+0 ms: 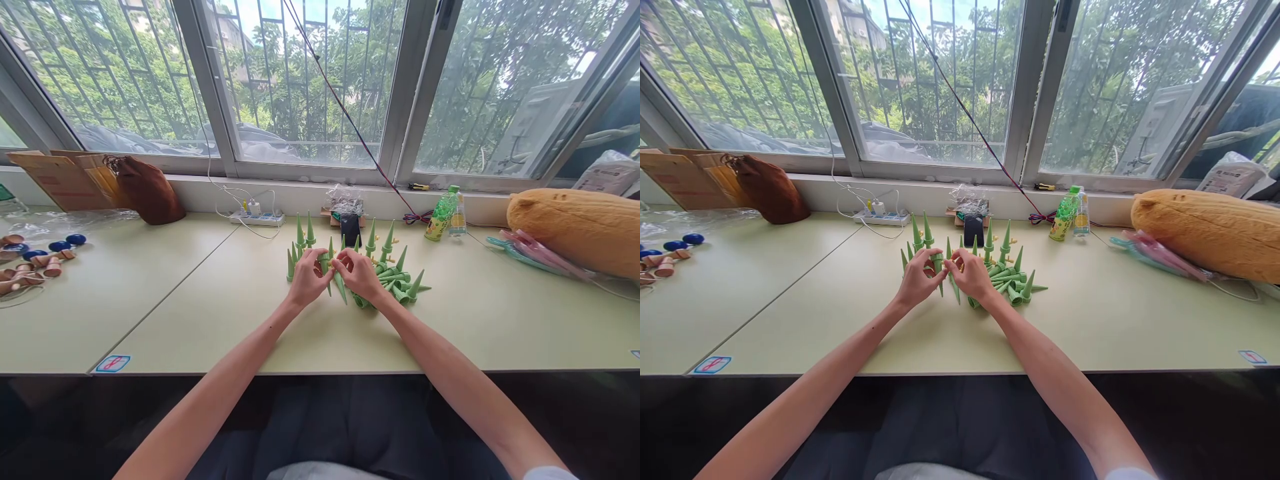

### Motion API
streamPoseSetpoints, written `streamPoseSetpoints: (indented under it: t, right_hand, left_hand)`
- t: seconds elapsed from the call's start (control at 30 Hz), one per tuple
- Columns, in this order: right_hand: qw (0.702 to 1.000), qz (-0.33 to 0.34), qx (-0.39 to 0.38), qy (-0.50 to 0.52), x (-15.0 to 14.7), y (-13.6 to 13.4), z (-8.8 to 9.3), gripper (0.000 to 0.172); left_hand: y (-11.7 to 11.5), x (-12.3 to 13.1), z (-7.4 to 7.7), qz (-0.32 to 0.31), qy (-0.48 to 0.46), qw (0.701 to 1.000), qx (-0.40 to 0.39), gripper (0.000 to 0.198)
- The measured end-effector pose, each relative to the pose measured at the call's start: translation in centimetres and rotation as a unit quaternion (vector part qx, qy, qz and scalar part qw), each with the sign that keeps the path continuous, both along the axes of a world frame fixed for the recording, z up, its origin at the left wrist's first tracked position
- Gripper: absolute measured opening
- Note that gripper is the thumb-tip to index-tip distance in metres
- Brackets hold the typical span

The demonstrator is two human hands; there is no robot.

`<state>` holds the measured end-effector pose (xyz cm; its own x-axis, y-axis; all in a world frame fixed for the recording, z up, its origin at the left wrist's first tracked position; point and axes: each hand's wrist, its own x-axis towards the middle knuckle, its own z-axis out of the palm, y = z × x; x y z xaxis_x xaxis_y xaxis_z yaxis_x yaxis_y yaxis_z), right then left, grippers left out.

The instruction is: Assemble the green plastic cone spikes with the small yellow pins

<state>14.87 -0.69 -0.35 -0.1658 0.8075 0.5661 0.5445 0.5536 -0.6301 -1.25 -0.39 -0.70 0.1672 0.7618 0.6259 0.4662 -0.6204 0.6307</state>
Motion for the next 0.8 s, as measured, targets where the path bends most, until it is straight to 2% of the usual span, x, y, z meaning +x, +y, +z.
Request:
streamPoseSetpoints:
  t: [0.13, 0.23, 0.63, 0.73, 0.8]
  right_hand:
    - [1.000, 0.025, 0.009, -0.006, 0.01, -0.09, 0.06, 0.018]
    - [1.000, 0.026, 0.005, -0.007, 0.00, 0.03, -0.08, 0.020]
    - [0.999, -0.018, -0.011, -0.041, 0.02, 0.33, -0.28, 0.052]
    - [0.999, -0.034, -0.010, -0.033, 0.02, 0.22, -0.24, 0.048]
    - [0.999, -0.027, -0.005, -0.019, 0.01, 0.14, -0.21, 0.038]
  left_hand:
    - [0.14, -0.06, -0.08, 0.003, 0.001, 1.000, 0.004, 0.033]
    - [0.17, -0.13, -0.12, -0.002, 0.007, 1.000, 0.004, 0.034]
    - [-0.10, 0.00, -0.02, -0.026, 0.019, 0.999, 0.012, 0.034]
    - [-0.06, 0.01, -0.01, -0.020, 0.015, 1.000, 0.008, 0.035]
    - [-0.02, 0.00, 0.01, -0.012, 0.009, 1.000, 0.004, 0.035]
